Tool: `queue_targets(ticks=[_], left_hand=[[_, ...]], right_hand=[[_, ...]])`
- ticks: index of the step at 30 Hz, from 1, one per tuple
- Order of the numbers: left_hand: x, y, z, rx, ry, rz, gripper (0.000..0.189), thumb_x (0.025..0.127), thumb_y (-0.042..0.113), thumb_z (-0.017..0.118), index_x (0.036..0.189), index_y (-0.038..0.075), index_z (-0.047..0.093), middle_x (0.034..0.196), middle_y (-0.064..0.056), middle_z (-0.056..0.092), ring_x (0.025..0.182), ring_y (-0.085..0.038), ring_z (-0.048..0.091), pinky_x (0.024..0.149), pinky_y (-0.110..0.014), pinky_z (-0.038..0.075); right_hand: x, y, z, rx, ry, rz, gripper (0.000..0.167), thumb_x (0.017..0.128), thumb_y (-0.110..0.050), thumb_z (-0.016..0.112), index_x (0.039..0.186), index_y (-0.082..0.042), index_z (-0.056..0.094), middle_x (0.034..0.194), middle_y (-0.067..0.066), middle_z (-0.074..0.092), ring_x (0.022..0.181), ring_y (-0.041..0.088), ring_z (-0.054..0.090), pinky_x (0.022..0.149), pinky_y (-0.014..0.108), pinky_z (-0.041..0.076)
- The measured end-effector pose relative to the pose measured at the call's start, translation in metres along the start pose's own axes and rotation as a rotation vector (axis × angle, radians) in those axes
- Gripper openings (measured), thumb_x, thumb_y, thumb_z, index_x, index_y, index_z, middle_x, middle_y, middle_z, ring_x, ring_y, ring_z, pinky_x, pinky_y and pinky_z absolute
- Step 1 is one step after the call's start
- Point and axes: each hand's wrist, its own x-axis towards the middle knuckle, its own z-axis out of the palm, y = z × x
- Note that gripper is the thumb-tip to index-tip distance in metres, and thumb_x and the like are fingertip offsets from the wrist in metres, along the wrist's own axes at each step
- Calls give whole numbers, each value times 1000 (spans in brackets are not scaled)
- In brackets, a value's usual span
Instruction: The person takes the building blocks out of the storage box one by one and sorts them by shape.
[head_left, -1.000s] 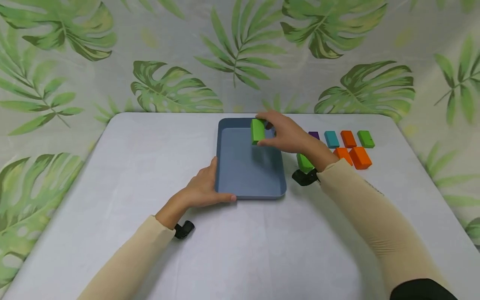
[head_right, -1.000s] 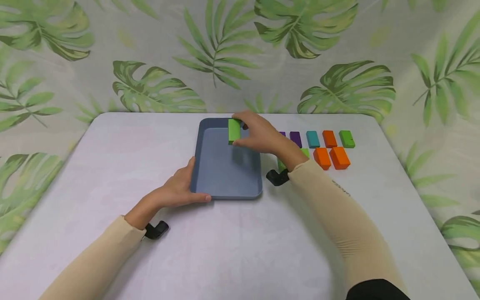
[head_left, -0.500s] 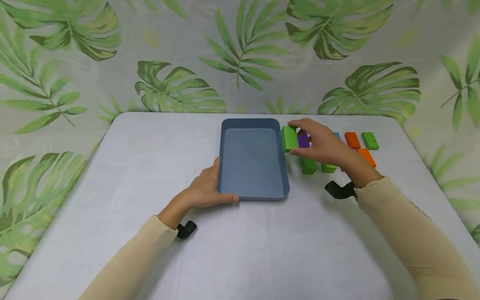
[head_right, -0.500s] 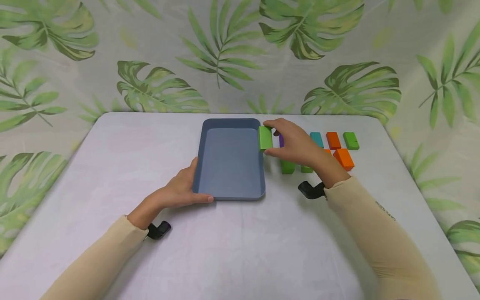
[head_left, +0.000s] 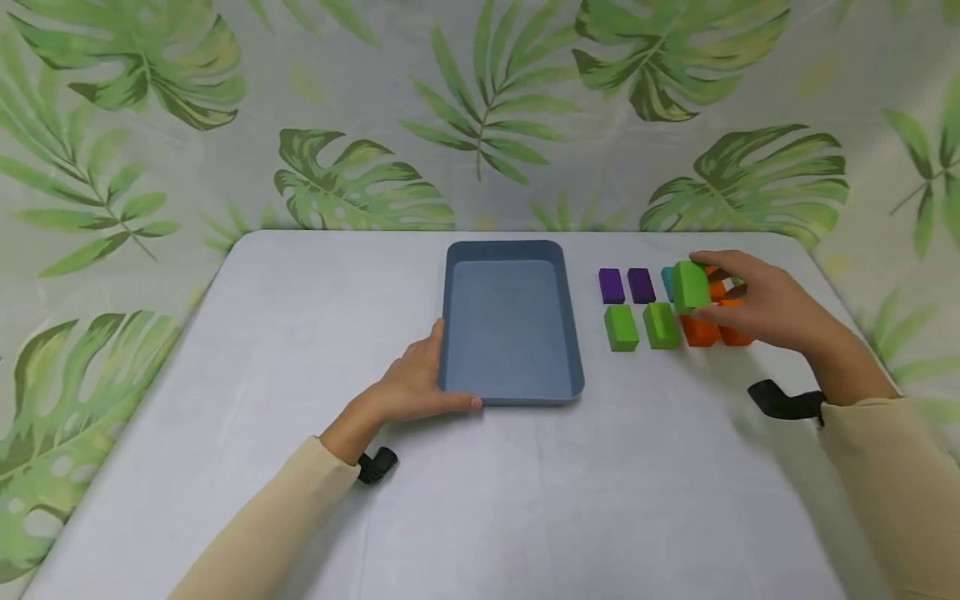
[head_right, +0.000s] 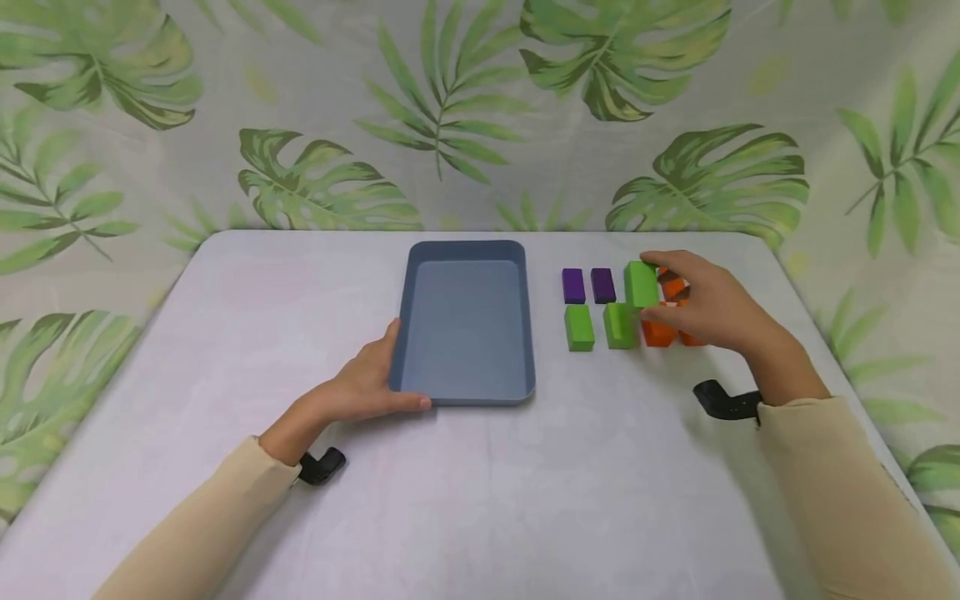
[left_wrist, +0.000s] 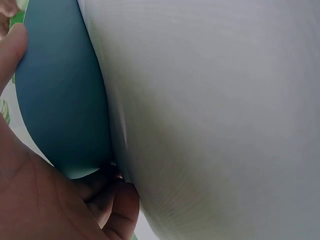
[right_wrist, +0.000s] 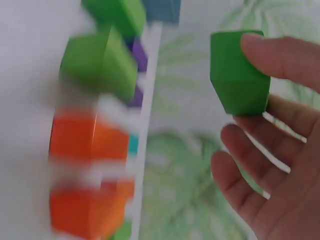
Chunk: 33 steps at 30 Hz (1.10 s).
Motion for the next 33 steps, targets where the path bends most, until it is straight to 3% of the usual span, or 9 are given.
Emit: queue_targets(ticks=[6, 11, 12, 14, 18, 23, 27, 30, 33], left_hand=[[1, 0, 1, 1, -2, -4, 131, 76, 59, 76, 159, 4, -9, 166, -21, 15, 152, -40, 19, 117, -58, 28], [2, 0, 0, 9, -2, -6, 131, 76, 60, 76, 158, 3, -9, 165, -22, 16, 152, -40, 21, 116, -58, 29], [2, 0, 0, 10, -1, -6, 131, 76, 60, 76, 158, 3, -8, 165, -22, 16, 152, -40, 21, 116, -58, 30], [2, 0, 0, 11, 1, -6, 130, 76, 59, 76, 158, 2, -8, 165, -22, 16, 152, -40, 21, 116, -58, 30], [2, -1, 0, 10, 10, -3, 130, 75, 59, 76, 158, 1, -6, 164, -22, 19, 151, -40, 24, 115, -58, 32], [0, -2, 0, 11, 18, -8, 131, 75, 59, 77, 158, 1, -6, 164, -23, 20, 150, -41, 25, 114, -59, 32], [0, -1, 0, 3, 16, 0, 130, 75, 58, 77, 158, 1, -5, 164, -22, 20, 151, -41, 24, 115, -60, 31], [0, 0, 0, 1, 8, 1, 130, 76, 59, 77, 158, 2, -7, 165, -22, 17, 151, -41, 22, 115, -59, 30], [0, 1, 0, 3, 6, -6, 130, 76, 59, 76, 158, 3, -7, 165, -21, 15, 152, -41, 20, 116, -60, 28]], right_hand=[[-24, 56, -21, -19, 4, 133, 72, 89, -23, 74, 151, -11, 39, 139, 18, 46, 92, -21, 37, 68, 1, 36], [-38, 98, -32, -57, -36, 270, 78, 92, -29, 70, 154, -4, 30, 140, 33, 43, 115, 30, 53, 81, 40, 50], [-39, 105, -32, -52, -45, 281, 78, 93, -29, 70, 154, -3, 29, 141, 34, 42, 115, 29, 53, 84, 50, 48], [-42, 119, -31, -37, -66, 295, 79, 93, -29, 70, 154, -1, 29, 142, 36, 40, 111, 10, 54, 88, 66, 39], [-41, 139, -25, 5, -105, 319, 80, 93, -32, 70, 154, -2, 28, 146, 33, 38, 88, -24, 26, 92, 67, 37], [-35, 143, -18, 43, -184, 321, 76, 94, -25, 67, 155, -3, 27, 146, 34, 39, 103, -5, 43, 95, 65, 38], [-33, 142, -16, 46, -207, 312, 73, 93, -21, 67, 154, -4, 29, 143, 37, 43, 94, -16, 37, 95, 64, 39], [-34, 139, -14, 46, -219, 319, 72, 93, -18, 66, 154, -4, 28, 142, 38, 42, 107, 2, 52, 95, 66, 38], [-33, 138, -14, 51, -246, 328, 72, 94, -16, 63, 155, -5, 26, 144, 40, 39, 126, 41, 45, 96, 70, 35]])
